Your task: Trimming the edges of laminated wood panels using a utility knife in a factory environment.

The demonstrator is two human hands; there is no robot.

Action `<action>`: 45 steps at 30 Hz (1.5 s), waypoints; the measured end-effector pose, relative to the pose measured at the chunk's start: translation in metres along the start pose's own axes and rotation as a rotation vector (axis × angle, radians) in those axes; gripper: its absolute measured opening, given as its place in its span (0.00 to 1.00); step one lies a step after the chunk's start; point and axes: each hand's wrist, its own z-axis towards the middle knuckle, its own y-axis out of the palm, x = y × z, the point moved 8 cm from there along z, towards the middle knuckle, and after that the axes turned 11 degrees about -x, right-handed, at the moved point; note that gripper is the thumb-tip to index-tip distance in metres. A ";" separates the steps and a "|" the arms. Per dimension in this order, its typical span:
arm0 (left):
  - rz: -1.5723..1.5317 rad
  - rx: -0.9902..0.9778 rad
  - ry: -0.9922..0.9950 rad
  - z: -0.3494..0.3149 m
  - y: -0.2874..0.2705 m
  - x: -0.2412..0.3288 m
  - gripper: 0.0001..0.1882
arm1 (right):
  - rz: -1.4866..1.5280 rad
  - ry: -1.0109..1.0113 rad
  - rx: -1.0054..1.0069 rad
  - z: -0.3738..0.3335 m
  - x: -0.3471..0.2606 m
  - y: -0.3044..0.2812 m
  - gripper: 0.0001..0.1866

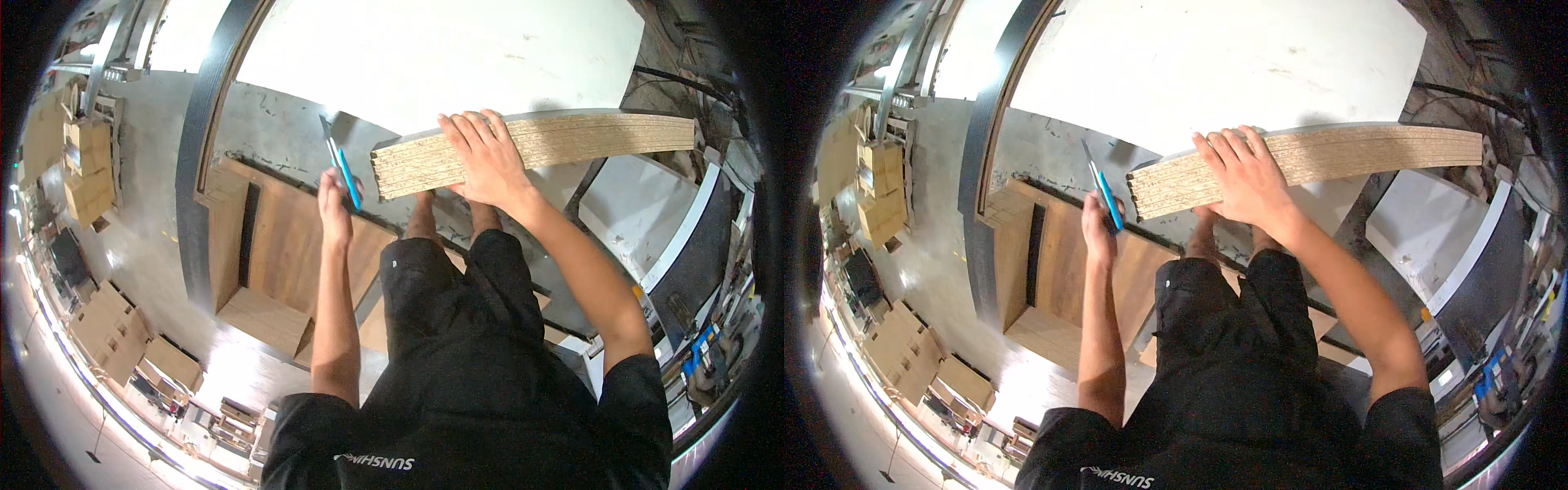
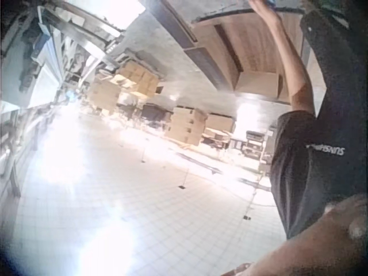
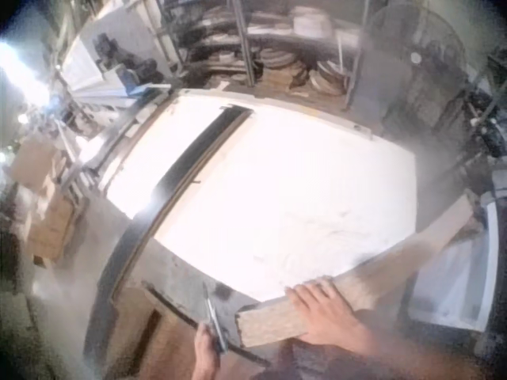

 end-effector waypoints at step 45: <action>0.195 0.106 -0.033 -0.008 0.064 0.023 0.31 | -0.046 -0.052 0.045 0.000 0.000 0.004 0.59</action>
